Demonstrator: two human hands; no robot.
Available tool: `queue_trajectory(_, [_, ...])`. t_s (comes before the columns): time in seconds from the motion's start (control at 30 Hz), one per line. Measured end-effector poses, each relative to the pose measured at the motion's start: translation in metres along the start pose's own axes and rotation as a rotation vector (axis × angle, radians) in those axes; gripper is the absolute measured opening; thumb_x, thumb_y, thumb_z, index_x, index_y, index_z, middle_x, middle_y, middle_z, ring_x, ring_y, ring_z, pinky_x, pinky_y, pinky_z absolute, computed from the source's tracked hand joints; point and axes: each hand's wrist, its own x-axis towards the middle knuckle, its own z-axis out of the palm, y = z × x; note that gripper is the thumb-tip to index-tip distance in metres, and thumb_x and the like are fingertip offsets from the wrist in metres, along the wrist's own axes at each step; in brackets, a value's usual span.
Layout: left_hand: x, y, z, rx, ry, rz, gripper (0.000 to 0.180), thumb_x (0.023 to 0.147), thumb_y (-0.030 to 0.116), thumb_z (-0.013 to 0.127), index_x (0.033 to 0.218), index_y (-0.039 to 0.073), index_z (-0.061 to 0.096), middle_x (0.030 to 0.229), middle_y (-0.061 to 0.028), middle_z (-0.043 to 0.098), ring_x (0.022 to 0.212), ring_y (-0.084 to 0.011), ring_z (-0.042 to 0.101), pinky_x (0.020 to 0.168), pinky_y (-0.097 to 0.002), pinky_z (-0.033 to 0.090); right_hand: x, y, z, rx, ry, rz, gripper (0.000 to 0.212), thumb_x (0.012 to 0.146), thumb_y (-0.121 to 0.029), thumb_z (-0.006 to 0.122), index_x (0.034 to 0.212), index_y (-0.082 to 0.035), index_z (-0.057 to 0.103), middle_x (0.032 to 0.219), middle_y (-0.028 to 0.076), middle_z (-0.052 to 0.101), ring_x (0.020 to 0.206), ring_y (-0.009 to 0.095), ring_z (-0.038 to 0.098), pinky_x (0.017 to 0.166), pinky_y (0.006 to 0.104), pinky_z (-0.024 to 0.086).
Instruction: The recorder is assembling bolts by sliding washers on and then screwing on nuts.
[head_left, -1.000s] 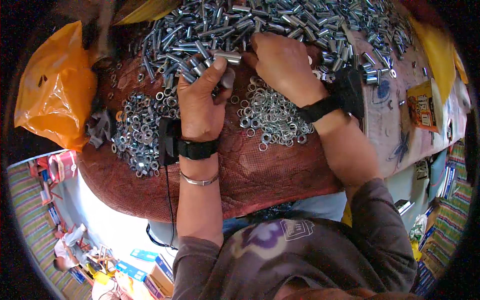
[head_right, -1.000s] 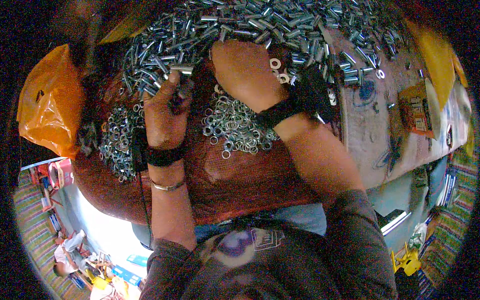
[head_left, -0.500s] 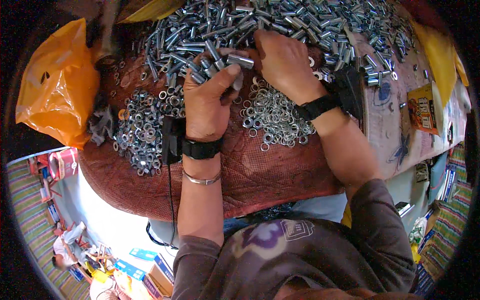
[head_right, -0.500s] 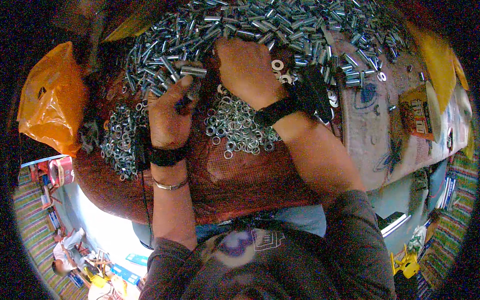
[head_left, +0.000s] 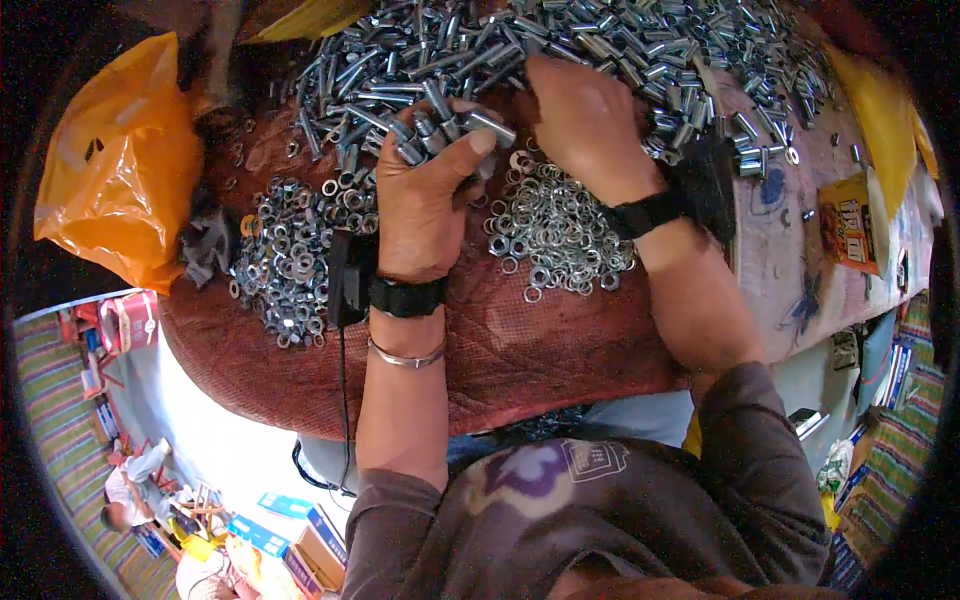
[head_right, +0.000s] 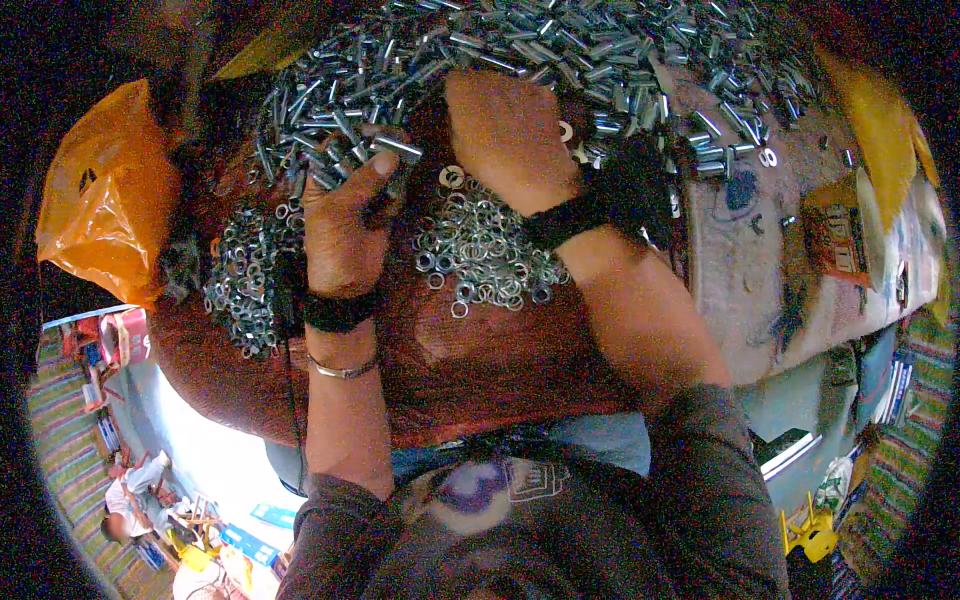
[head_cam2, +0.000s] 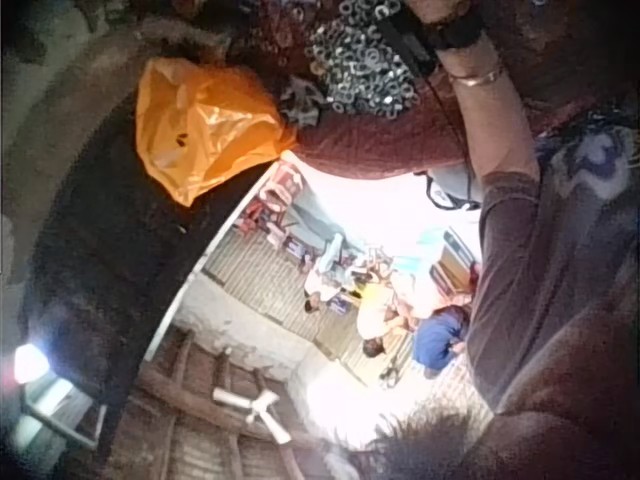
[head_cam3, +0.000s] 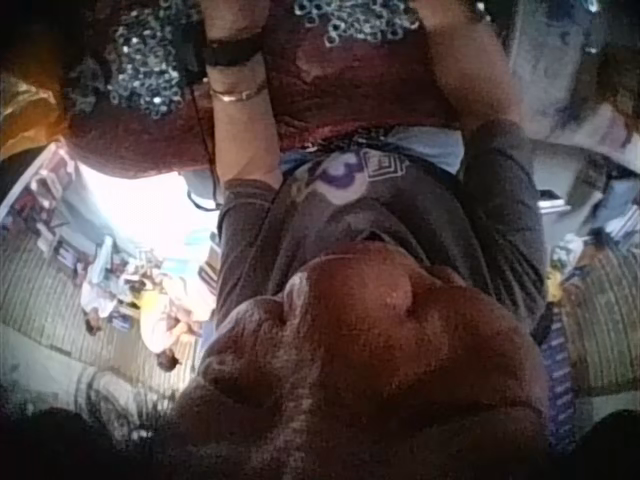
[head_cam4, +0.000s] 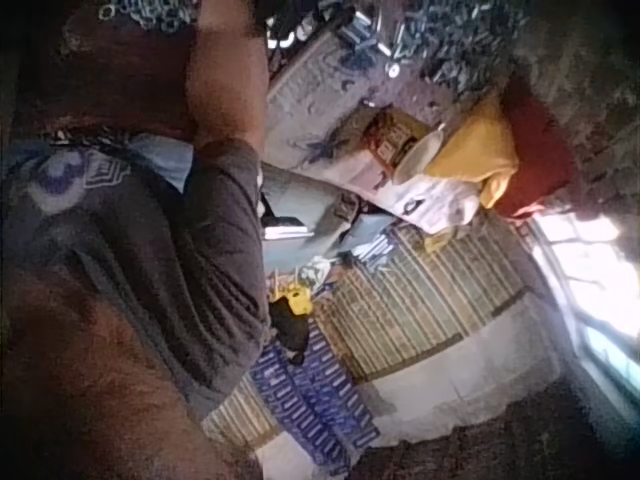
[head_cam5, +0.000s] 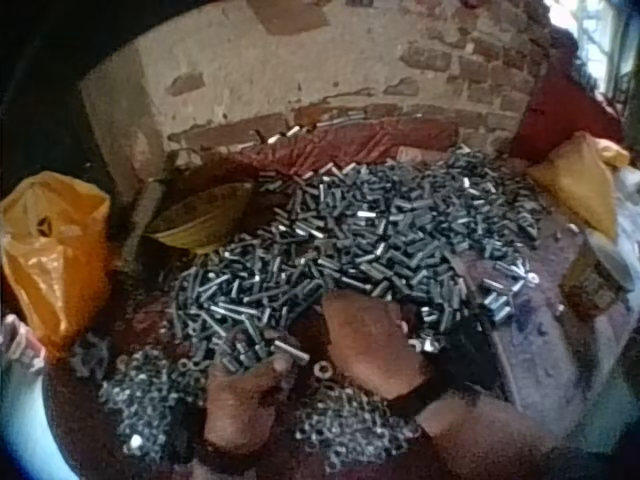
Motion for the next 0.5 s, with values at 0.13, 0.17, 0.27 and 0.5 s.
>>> queue_trajectory(0.13, [0.000, 0.003, 0.002, -0.024, -0.035, -0.029, 0.023, 0.073, 0.002, 0.068, 0.093, 0.008, 0.058, 0.083, -0.0061, 0.066, 0.060, -0.0065, 0.056, 0.043, -0.0165, 0.036, -0.004, 0.002, -0.011, -0.018, 0.003, 0.035, 0.014, 0.074, -0.011, 0.056, 0.084, -0.002, 0.053, 0.079, 0.019, 0.059, 0.076, 0.040, 0.057, 0.063, 0.0489, 0.044])
queue_trajectory(0.17, [0.000, 0.004, 0.003, -0.043, -0.071, -0.034, 0.022, 0.074, 0.003, 0.068, 0.092, 0.008, 0.057, 0.083, -0.0068, 0.066, 0.060, -0.0064, 0.056, 0.042, -0.0164, 0.035, -0.004, 0.001, -0.012, -0.016, 0.012, 0.037, 0.014, 0.073, -0.010, 0.055, 0.085, -0.002, 0.053, 0.080, 0.020, 0.059, 0.076, 0.040, 0.057, 0.064, 0.0487, 0.044])
queue_trajectory(0.27, [0.000, 0.003, 0.002, -0.005, -0.074, -0.017, 0.022, 0.074, 0.005, 0.068, 0.092, 0.008, 0.056, 0.082, -0.0068, 0.066, 0.061, -0.0068, 0.056, 0.042, -0.0159, 0.034, -0.005, -0.001, -0.005, -0.029, 0.019, 0.002, 0.014, 0.074, -0.009, 0.054, 0.085, -0.002, 0.053, 0.080, 0.021, 0.059, 0.076, 0.040, 0.057, 0.064, 0.0482, 0.044])
queue_trajectory(0.5, [-0.004, 0.001, -0.003, 0.022, 0.011, 0.014, 0.026, 0.074, 0.008, 0.070, 0.094, 0.009, 0.054, 0.078, -0.0005, 0.063, 0.059, -0.0070, 0.057, 0.044, -0.0172, 0.040, -0.012, -0.006, -0.034, 0.074, 0.130, 0.017, 0.013, 0.076, -0.011, 0.056, 0.087, -0.003, 0.054, 0.071, 0.020, 0.058, 0.069, 0.038, 0.057, 0.059, 0.0439, 0.044])
